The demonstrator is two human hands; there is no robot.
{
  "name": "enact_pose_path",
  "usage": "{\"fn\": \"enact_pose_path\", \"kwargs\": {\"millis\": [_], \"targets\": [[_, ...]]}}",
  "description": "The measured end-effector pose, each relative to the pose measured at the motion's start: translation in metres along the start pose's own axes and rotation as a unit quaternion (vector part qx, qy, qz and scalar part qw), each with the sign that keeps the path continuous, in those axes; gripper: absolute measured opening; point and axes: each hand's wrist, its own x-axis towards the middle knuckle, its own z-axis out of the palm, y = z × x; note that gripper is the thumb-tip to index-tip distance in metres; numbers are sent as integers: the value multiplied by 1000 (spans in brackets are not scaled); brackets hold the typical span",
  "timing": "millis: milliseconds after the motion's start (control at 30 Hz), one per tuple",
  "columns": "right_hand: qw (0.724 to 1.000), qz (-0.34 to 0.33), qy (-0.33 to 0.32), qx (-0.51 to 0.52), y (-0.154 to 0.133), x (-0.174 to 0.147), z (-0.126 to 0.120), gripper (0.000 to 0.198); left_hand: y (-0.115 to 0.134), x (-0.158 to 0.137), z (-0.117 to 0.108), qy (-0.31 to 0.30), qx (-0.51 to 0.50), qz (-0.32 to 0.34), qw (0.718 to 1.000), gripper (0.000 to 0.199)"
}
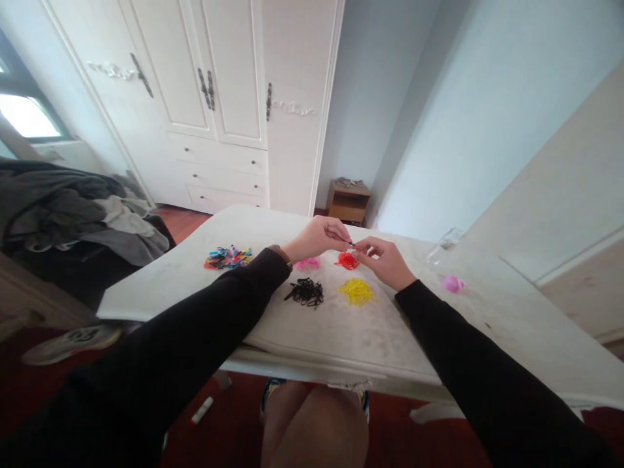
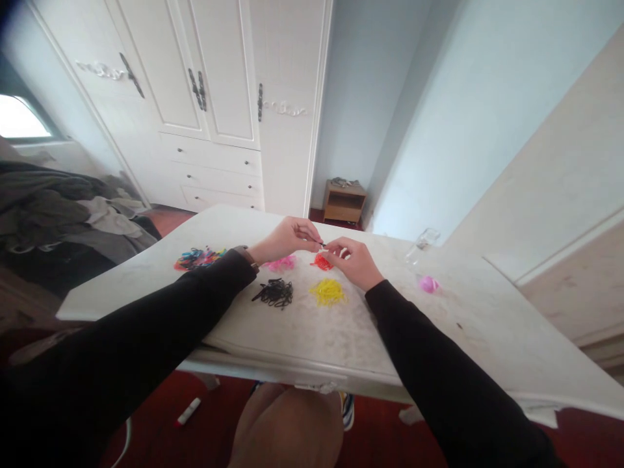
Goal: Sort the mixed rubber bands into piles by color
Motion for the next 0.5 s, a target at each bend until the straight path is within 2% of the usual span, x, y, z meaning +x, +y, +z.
{"fn": "enact_pose_path", "kwargs": {"millis": [200,500], "targets": [[999,27,17,22,2,1,3,32,-11,1,9,-20,-44,-7,999,26],[1000,11,4,21,-2,0,4,32,-7,-12,7,-10,-63,1,998,26]]}}
